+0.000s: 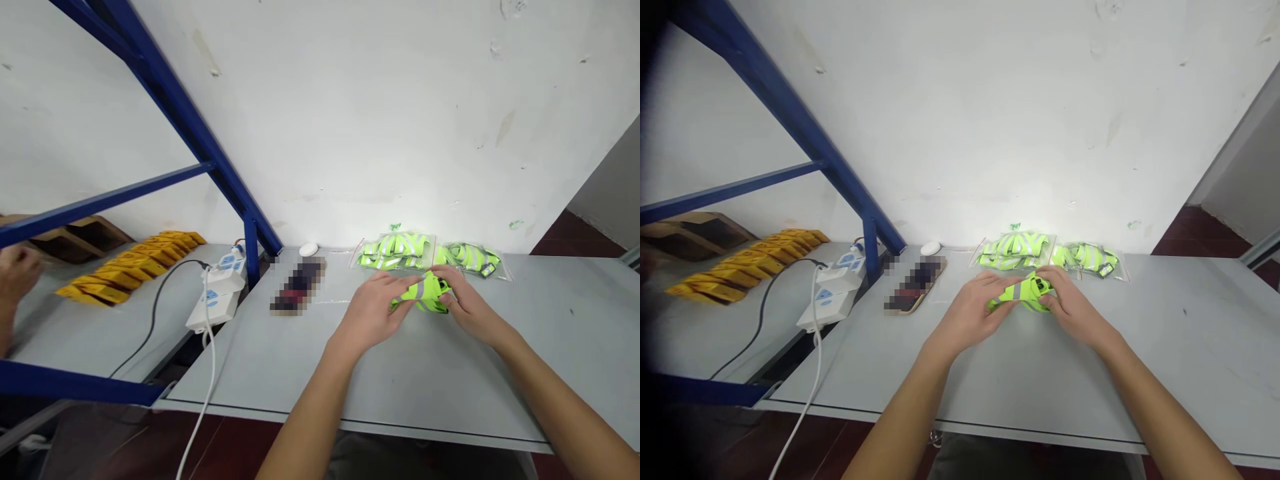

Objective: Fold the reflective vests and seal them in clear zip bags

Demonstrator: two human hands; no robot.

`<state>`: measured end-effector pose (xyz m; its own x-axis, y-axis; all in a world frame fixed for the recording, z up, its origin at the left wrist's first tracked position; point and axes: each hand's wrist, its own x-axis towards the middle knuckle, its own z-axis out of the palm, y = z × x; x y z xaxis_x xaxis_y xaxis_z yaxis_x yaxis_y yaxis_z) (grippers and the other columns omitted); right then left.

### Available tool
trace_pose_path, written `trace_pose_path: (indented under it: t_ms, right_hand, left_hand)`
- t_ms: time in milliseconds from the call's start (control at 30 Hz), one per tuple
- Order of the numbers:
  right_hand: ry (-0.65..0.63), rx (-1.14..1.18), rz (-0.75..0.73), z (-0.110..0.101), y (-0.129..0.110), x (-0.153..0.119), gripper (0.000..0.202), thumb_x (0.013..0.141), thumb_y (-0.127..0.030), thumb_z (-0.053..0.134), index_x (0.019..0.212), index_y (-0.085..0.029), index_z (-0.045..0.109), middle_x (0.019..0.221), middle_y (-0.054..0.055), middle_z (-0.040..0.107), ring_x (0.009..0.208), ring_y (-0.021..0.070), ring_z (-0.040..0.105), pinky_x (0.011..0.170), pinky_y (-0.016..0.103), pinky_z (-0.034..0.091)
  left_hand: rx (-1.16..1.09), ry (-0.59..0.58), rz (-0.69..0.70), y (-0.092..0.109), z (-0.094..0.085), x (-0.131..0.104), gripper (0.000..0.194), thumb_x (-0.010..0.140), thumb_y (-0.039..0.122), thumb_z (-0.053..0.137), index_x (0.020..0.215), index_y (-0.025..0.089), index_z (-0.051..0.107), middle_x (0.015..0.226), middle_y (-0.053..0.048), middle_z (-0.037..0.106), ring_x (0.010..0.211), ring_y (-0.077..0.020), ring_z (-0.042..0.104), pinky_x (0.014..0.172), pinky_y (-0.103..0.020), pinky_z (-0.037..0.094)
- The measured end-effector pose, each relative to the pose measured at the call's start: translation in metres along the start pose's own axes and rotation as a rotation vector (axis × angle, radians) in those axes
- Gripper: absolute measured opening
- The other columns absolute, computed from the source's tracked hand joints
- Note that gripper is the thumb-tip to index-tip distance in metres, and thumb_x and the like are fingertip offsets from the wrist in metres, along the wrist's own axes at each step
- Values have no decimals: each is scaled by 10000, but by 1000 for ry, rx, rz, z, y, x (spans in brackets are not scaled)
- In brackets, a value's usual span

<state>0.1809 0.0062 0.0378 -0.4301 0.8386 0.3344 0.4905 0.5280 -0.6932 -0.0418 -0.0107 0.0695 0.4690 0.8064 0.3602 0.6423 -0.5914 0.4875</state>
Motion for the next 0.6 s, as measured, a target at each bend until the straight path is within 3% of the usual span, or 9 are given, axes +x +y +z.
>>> trace_pose_path:
  t_ms: [100, 200, 300, 367, 433, 500, 600]
  right_hand:
    - [-17, -232, -70, -8, 7, -2, 364, 945, -315, 404, 1301, -270, 465, 1414, 120, 385, 1255, 281, 425, 968, 465, 424]
    - [-167, -452, -111, -13, 5, -16, 399, 894, -174, 440, 1271, -273, 525, 1413, 125, 417, 1251, 306, 442, 974, 514, 397]
    - [-342, -474, -136, -6, -3, -42, 467, 797, -82, 486, 1232, -233, 557, 1366, 143, 481, 1271, 308, 432, 1014, 512, 357]
    - [-381, -409, -110, 5, -5, -60, 488, 776, -159, 564, 1259, -208, 521, 1324, 147, 517, 1240, 303, 461, 1039, 503, 340]
    - [-316, -380, -49, 19, -3, -73, 504, 792, -314, 629, 1265, -205, 493, 1268, 147, 551, 1188, 310, 497, 1004, 502, 374]
    - [-160, -414, 6, 32, 3, -79, 518, 806, -429, 641, 1240, -193, 486, 1191, 159, 583, 1123, 326, 530, 938, 512, 414]
    - [-19, -459, 7, 44, 11, -78, 381, 857, -459, 587, 1107, -178, 526, 1041, 153, 619, 986, 317, 574, 825, 483, 462]
  left_hand:
    - [294, 8, 134, 1, 4, 0, 424, 888, 127, 431, 1273, 262, 547, 1082, -66, 654, 1009, -236, 515, 852, -375, 464]
    - [432, -75, 183, 0, 25, -15, 448, 870, 80, 423, 1268, 252, 533, 1096, -82, 635, 1029, -258, 497, 851, -393, 456]
    - [438, -223, 194, 3, 53, -38, 448, 856, 103, 478, 1285, 231, 487, 1031, -85, 629, 1016, -262, 509, 820, -390, 461]
    - [420, -286, 171, 9, 66, -48, 417, 864, 130, 487, 1270, 221, 482, 1001, -85, 619, 982, -253, 526, 791, -382, 464]
    - [391, -324, 122, 17, 70, -51, 385, 874, 154, 487, 1253, 224, 489, 971, -79, 614, 955, -246, 538, 764, -366, 463]
    - [345, -354, 74, 22, 68, -47, 354, 882, 177, 486, 1231, 233, 505, 936, -69, 615, 930, -241, 549, 730, -345, 462]
    - [256, -391, 50, 23, 60, -36, 285, 889, 178, 474, 1156, 233, 558, 889, -56, 628, 879, -232, 570, 706, -328, 462]
